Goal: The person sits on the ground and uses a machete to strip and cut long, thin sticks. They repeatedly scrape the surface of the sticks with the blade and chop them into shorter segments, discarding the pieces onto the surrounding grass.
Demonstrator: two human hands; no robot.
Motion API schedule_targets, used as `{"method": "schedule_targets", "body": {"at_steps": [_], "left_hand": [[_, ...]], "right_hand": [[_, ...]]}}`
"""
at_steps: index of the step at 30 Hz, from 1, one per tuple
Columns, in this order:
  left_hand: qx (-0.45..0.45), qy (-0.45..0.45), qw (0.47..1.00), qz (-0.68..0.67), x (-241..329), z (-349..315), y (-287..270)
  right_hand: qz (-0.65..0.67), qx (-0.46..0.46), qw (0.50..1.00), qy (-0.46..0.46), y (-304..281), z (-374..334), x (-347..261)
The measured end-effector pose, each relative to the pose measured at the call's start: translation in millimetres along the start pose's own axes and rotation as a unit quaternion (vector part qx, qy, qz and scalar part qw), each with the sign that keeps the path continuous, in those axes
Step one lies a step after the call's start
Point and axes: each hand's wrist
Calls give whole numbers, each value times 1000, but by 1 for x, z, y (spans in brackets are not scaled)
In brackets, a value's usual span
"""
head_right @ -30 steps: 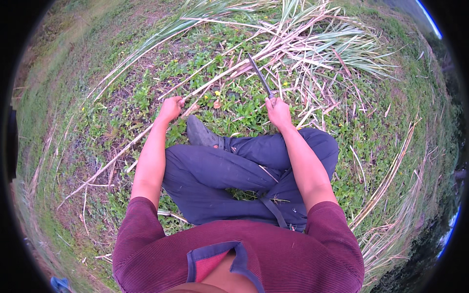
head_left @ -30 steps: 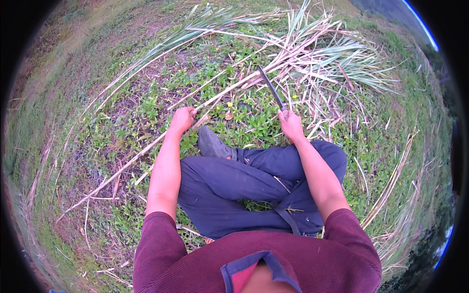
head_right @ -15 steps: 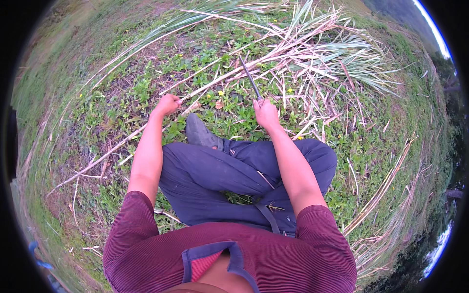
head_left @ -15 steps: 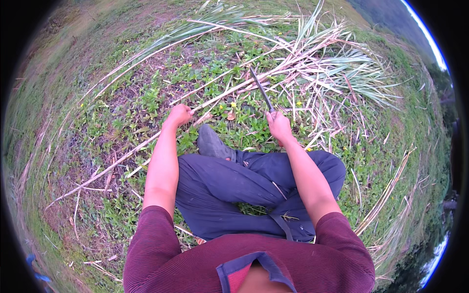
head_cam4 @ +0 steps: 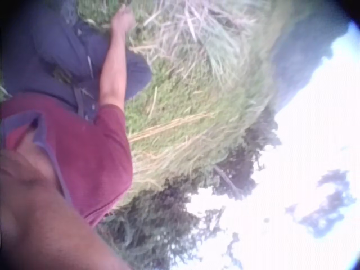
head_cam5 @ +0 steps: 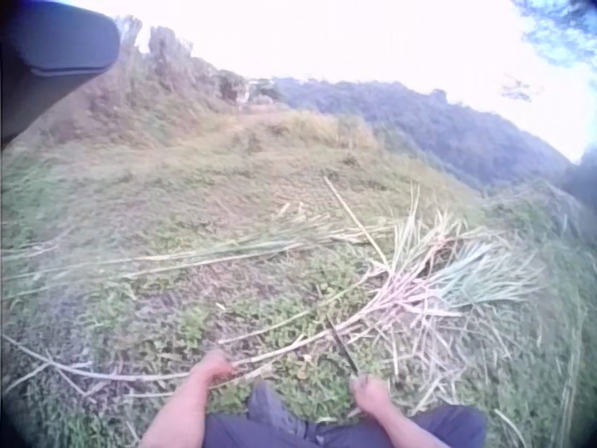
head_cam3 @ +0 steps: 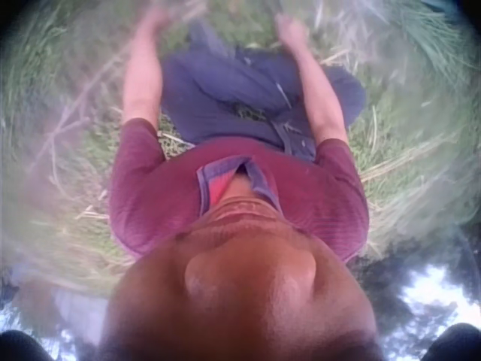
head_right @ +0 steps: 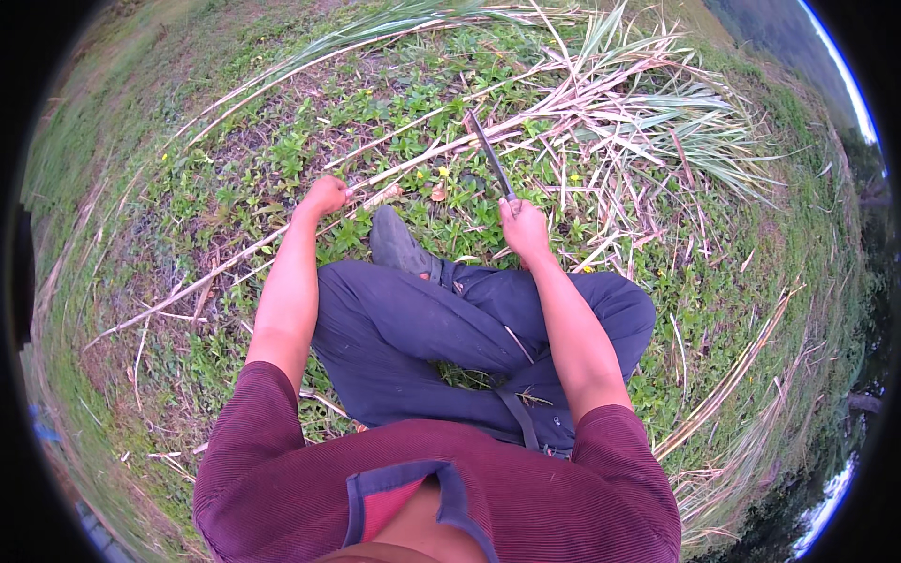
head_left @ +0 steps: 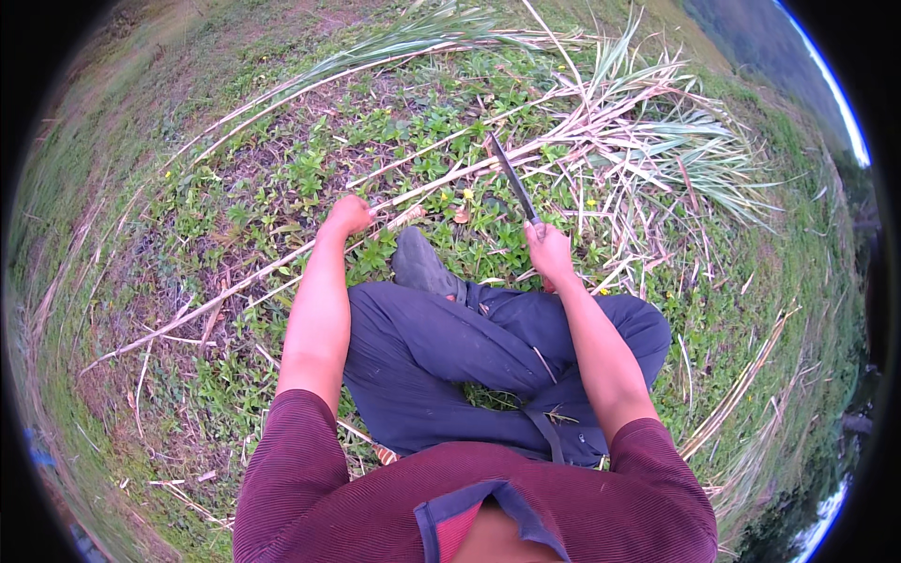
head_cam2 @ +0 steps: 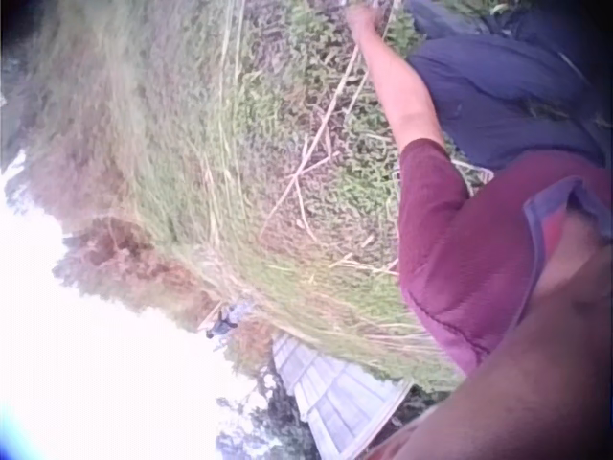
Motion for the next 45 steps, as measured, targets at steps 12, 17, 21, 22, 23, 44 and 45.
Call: {"method": "schedule_targets", "body": {"at_steps": [12, 17, 21, 22, 23, 44, 45], "left_hand": [[-55, -41, 997, -28, 1, -16, -13], [-41, -27, 999, 12, 7, -9, -13], [-53, -28, 998, 17, 22, -17, -10], [-42, -36, 998, 11, 19, -11, -13], [-44, -43, 998, 4, 13, -11, -9], [438, 279, 854, -19, 152, -162, -88], [469, 299, 831, -14, 163, -166, -95]], "right_hand": [[540, 223, 738, -338, -137, -39, -213], [-136, 1, 990, -33, 49, 12, 34], [-48, -29, 997, 43, 50, 23, 40], [2, -60, 995, 85, 42, 25, 36], [47, -95, 985, 138, 34, 13, 28], [232, -37, 955, 181, 40, 39, 65], [243, -35, 952, 183, 35, 38, 65]]}}
Point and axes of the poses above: each hand's wrist, its own z-axis towards the middle knuckle, its own y-axis out of the palm, x = y × z, and after that the axes turned 3 degrees about z, right-handed
